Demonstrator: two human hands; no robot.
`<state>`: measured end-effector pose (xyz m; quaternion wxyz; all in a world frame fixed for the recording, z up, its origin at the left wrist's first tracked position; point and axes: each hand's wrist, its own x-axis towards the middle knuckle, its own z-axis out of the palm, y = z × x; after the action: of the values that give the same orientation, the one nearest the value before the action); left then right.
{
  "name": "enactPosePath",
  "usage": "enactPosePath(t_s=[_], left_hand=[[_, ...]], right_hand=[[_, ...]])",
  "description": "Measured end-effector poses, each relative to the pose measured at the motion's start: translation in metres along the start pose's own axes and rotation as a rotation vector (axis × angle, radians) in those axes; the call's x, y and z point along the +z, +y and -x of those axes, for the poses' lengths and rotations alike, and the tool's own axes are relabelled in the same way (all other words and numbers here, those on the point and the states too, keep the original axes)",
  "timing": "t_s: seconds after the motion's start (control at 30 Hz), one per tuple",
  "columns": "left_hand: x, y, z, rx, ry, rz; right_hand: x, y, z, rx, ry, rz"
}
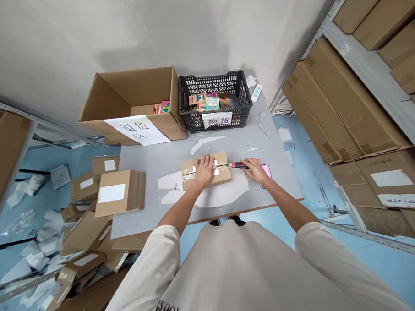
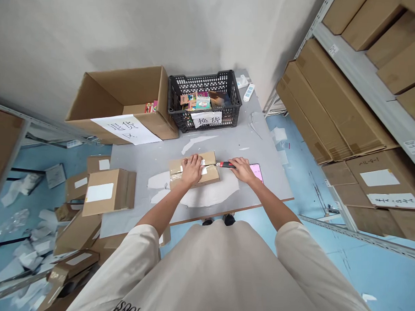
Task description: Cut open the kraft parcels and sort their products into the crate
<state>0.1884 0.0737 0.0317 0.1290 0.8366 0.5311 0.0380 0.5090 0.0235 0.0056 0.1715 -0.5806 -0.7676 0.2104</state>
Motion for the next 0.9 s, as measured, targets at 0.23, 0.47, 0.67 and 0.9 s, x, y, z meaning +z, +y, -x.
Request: enactPosePath(t_s=[0.23, 0.47, 0.67, 0.9], left_hand=[[0.0, 0.0, 0.0, 0.0, -0.014, -0.002], [0.004, -0.005, 0.021, -0.009, 0.007, 0.025], [0.001, -0.02, 0.078, -0.056, 0.009, 0.007], [0.008, -0.032, 0.092, -0.088, -0.097, 0.014]], right_hand=[[-0.016, 0.039, -0.011, 0.148, 0.094, -0.013], [0.009, -0.001, -0.066, 0.125, 0.073, -0.185], [0.02, -0.062, -0.113, -0.008, -0.111, -0.124], [0.018, -0.075, -0.104, 0.063, -0.194, -0.057]])
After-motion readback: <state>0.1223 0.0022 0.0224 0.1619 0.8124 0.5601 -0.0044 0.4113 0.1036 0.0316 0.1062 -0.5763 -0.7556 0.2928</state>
